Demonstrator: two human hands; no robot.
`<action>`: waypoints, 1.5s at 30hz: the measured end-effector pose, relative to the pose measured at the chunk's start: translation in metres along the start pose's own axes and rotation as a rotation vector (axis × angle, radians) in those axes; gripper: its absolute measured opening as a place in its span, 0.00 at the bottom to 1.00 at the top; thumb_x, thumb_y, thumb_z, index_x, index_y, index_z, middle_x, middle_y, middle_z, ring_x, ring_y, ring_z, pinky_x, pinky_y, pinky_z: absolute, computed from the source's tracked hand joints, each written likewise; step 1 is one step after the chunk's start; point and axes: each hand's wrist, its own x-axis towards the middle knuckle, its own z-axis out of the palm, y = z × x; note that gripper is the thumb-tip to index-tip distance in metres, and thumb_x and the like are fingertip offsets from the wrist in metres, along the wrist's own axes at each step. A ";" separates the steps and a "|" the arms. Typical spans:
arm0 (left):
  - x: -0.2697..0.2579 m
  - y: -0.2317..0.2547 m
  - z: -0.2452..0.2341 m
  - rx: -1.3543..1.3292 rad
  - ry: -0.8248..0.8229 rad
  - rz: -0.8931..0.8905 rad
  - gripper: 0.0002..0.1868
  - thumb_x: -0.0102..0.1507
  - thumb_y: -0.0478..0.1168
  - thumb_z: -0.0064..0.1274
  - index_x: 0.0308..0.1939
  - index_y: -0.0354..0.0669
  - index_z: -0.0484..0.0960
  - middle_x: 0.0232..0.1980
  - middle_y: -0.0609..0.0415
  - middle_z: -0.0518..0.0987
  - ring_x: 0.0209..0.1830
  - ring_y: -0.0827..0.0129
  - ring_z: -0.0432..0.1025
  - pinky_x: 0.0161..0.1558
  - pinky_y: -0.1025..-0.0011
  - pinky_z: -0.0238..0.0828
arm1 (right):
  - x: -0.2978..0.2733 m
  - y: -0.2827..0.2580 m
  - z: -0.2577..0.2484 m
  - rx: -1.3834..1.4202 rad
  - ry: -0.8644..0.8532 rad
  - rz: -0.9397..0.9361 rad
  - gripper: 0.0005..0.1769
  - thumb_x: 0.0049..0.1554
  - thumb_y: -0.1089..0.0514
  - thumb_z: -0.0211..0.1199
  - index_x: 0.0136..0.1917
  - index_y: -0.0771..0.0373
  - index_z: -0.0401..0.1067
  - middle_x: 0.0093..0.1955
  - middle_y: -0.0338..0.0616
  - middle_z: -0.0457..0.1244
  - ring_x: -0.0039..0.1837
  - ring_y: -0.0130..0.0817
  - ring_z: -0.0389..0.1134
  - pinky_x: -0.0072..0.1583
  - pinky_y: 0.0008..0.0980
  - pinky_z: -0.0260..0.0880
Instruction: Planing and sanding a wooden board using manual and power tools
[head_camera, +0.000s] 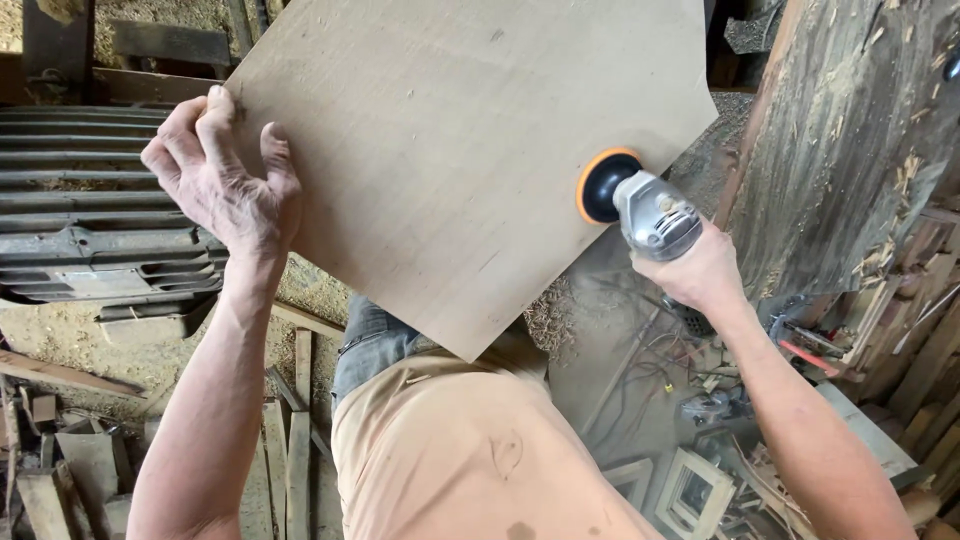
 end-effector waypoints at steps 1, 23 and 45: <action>0.001 0.001 -0.001 0.006 0.000 -0.005 0.19 0.73 0.49 0.54 0.62 0.41 0.76 0.57 0.44 0.73 0.52 0.49 0.63 0.54 0.51 0.65 | 0.005 -0.005 -0.006 0.025 -0.053 0.047 0.30 0.41 0.46 0.74 0.56 0.57 0.75 0.48 0.45 0.71 0.51 0.38 0.72 0.52 0.35 0.72; 0.001 0.004 -0.002 0.043 -0.006 -0.026 0.19 0.72 0.48 0.54 0.62 0.42 0.76 0.58 0.45 0.73 0.53 0.49 0.64 0.50 0.51 0.68 | 0.042 -0.017 -0.045 0.138 -0.083 0.092 0.19 0.47 0.56 0.71 0.53 0.56 0.77 0.47 0.41 0.71 0.47 0.32 0.71 0.50 0.33 0.74; -0.006 -0.015 0.015 0.092 -0.007 -0.068 0.19 0.67 0.53 0.61 0.54 0.49 0.76 0.54 0.47 0.68 0.52 0.50 0.62 0.42 0.48 0.73 | -0.111 -0.034 0.068 -0.077 -0.205 -0.002 0.41 0.41 0.42 0.75 0.64 0.58 0.68 0.55 0.47 0.70 0.53 0.39 0.75 0.54 0.33 0.78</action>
